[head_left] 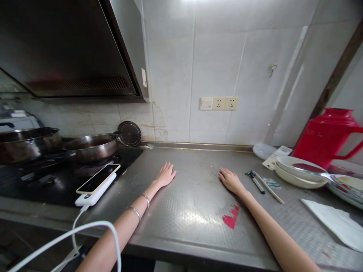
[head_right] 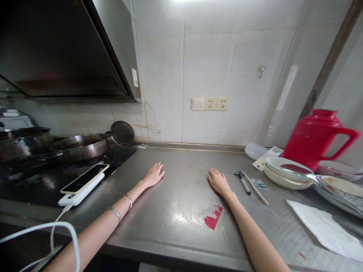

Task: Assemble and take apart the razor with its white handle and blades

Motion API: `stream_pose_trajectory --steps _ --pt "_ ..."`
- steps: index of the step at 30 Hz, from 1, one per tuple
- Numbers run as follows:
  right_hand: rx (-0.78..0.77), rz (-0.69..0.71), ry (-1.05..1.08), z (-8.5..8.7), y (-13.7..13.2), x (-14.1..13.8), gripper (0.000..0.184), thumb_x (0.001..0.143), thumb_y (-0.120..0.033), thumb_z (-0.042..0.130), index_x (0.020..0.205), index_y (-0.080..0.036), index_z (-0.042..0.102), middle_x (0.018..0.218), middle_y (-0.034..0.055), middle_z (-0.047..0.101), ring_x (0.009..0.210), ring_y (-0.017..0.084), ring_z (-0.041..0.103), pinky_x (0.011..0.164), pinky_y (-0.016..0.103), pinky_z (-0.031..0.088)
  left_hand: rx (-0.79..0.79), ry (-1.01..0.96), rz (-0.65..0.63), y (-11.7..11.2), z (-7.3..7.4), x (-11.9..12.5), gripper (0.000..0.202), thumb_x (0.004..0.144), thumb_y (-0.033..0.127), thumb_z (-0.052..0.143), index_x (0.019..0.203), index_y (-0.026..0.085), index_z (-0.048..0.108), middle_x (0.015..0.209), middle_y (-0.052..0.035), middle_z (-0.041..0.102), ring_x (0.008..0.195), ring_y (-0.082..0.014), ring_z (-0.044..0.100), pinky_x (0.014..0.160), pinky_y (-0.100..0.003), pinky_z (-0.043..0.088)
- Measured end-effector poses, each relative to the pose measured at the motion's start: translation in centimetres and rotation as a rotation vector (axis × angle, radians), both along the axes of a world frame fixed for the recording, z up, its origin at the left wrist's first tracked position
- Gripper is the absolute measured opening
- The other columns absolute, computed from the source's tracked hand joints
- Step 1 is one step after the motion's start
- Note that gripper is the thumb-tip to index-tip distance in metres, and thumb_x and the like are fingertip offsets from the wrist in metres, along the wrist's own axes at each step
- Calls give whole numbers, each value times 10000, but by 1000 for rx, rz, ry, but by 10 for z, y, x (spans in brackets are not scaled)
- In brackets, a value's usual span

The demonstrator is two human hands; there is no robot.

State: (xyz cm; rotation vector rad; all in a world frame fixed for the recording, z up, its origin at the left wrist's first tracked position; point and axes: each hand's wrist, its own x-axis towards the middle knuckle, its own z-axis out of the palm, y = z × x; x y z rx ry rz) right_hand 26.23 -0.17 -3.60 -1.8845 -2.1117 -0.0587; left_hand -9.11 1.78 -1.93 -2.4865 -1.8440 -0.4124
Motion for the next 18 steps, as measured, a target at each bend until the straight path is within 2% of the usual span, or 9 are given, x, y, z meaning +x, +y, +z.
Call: stream_pose_trajectory --steps 4,10,18 --pt "-7 -5 10 1 -2 -2 411 906 -347 286 1194 -188 534 1335 101 475 1259 227 380 1010 428 287 -52 38 9 4 -3 -1 560 892 449 236 1353 144 328 1456 -134 274 1351 -285 196 1063 -464 208" --pt "-11 -14 13 4 -5 -3 404 895 -301 296 1183 -186 555 1344 104 465 1253 223 391 1018 432 276 -72 35 -6 6 -4 -3 523 897 441 232 1328 187 383 1448 -113 299 1343 -278 224 1059 -481 203" --pt "-15 -17 40 3 -3 -1 396 890 -301 312 1189 -196 549 1347 96 463 1258 216 384 1031 427 251 -57 -25 -16 6 -4 -3 502 887 420 285 1304 177 425 1428 -126 335 1335 -285 245 1059 -485 207"
